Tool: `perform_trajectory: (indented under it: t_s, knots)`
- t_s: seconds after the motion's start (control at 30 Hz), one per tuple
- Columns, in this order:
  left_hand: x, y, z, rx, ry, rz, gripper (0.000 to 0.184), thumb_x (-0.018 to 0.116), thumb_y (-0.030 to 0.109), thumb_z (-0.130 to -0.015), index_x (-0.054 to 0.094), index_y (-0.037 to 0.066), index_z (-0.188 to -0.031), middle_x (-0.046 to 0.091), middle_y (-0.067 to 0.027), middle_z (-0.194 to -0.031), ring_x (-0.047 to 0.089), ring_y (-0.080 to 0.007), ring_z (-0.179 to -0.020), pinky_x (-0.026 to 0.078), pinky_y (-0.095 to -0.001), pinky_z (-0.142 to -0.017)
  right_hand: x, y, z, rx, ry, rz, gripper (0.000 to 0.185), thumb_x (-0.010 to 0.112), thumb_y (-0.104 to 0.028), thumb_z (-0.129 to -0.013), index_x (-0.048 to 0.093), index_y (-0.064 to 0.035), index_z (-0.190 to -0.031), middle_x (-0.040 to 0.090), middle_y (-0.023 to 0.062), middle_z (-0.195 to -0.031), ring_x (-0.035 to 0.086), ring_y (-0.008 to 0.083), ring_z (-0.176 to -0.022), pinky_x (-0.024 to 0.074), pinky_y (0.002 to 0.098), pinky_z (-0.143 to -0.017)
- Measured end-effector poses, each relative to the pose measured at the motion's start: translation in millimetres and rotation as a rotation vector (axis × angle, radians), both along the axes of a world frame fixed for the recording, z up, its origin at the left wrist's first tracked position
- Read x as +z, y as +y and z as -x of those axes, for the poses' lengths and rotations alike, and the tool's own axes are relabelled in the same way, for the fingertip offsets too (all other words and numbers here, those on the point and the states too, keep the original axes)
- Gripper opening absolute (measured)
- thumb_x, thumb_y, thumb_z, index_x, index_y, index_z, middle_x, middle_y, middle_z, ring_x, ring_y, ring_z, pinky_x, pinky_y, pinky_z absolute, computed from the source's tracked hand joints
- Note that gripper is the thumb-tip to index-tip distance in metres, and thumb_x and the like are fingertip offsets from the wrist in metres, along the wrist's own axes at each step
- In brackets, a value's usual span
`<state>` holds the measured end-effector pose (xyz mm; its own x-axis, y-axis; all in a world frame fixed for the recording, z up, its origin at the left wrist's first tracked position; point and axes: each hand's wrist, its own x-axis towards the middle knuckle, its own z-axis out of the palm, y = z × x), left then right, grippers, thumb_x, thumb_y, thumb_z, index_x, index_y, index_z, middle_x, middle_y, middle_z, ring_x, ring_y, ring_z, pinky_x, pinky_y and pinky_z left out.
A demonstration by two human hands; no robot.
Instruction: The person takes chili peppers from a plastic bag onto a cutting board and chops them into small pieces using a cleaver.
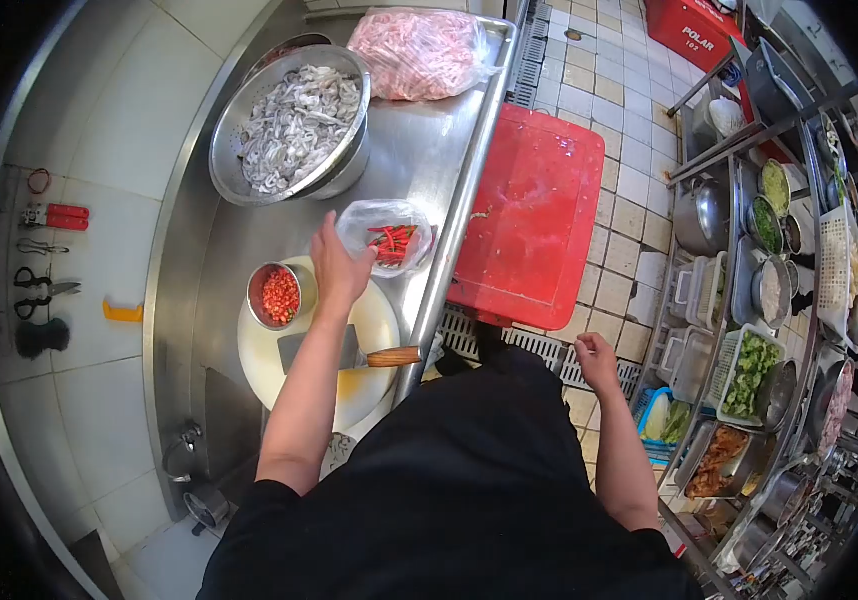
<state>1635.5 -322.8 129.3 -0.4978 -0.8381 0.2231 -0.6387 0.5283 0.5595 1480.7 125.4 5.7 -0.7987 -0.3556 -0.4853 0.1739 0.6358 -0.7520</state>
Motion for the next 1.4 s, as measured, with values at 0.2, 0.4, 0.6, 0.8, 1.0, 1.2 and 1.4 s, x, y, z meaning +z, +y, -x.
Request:
perform_trajectory:
  t_s: [0.2,0.4,0.6,0.8,1.0,1.2,1.4]
  knots:
    - [-20.5,-12.8,10.7,-0.421,-0.17,-0.058,0.024,0.061,-0.001,-0.08,0.065,-0.001,-0.104,0.065,-0.0205,-0.107,0.061,-0.0404,-0.104,0.049,-0.0463,-0.093,1.5,23.7,-11.4,0.012,-0.028,-0.125,0.017,0.064,-0.017,-0.095,0.065,-0.0019,-0.104,0.065,0.003,-0.081,0.063,0.0112,-0.069,0.0521,0.0268,-0.064]
    - [-54.0,-28.9,33.7,-0.677,-0.545,-0.116,0.042,0.064,0.003,-0.08,0.059,0.002,-0.121,0.058,-0.0203,-0.123,0.055,-0.0379,-0.118,0.047,-0.0447,-0.101,-6.7,31.9,-16.0,-0.053,-0.016,-0.068,0.016,0.066,-0.014,-0.092,0.067,-0.0014,-0.102,0.066,0.0045,-0.079,0.062,0.012,-0.066,0.0511,0.0283,-0.063]
    - [-54.8,-19.6,47.6,-0.79,-0.651,-0.147,0.064,0.075,0.014,-0.075,0.048,0.006,-0.133,0.051,-0.0179,-0.129,0.052,-0.039,-0.123,0.045,-0.0447,-0.105,-4.3,42.6,-37.1,-0.096,-0.054,-0.087,0.012,0.064,-0.013,-0.094,0.064,-0.0025,-0.099,0.063,0.0014,-0.079,0.06,0.0101,-0.068,0.0501,0.0256,-0.062]
    - [-49.7,-0.2,59.2,-0.722,-0.834,-0.138,0.068,0.077,0.018,-0.074,0.045,0.008,-0.134,0.047,-0.0197,-0.134,0.051,-0.0423,-0.123,0.048,-0.0483,-0.101,23.3,-19.8,-35.7,0.064,-0.027,0.041,0.017,0.064,-0.013,-0.094,0.064,0.0001,-0.104,0.067,0.0039,-0.083,0.063,0.013,-0.074,0.0505,0.0275,-0.069]
    - [-61.5,14.4,51.4,-0.578,-0.777,-0.221,0.043,0.066,0.02,-0.085,0.048,0.004,-0.121,0.06,-0.0267,-0.119,0.063,-0.0447,-0.106,0.052,-0.0504,-0.092,57.9,-191.6,-22.7,0.376,0.061,0.406,0.029,0.065,-0.019,-0.093,0.065,-0.0011,-0.116,0.071,0.0121,-0.107,0.068,0.021,-0.101,0.0538,0.0348,-0.086]
    - [-104.0,2.4,27.5,-0.637,-0.505,-0.237,0.034,0.061,0.019,-0.087,0.05,0.004,-0.116,0.067,-0.0268,-0.101,0.065,-0.0453,-0.096,0.051,-0.0546,-0.082,13.2,-318.3,-22.8,0.442,0.266,0.113,0.042,0.068,-0.033,-0.086,0.067,0.0005,-0.111,0.063,0.0256,-0.124,0.064,0.0403,-0.107,0.0518,0.044,-0.092]
    - [-72.8,4.5,26.4,-0.531,-0.465,-0.384,0.033,0.061,0.025,-0.089,0.051,0.007,-0.115,0.067,-0.0268,-0.106,0.062,-0.0478,-0.1,0.049,-0.0534,-0.083,29.2,-347.4,-26.1,0.5,0.237,0.096,0.032,0.063,-0.026,-0.088,0.063,0.0009,-0.105,0.068,0.0263,-0.099,0.066,0.0422,-0.095,0.0531,0.0484,-0.083]
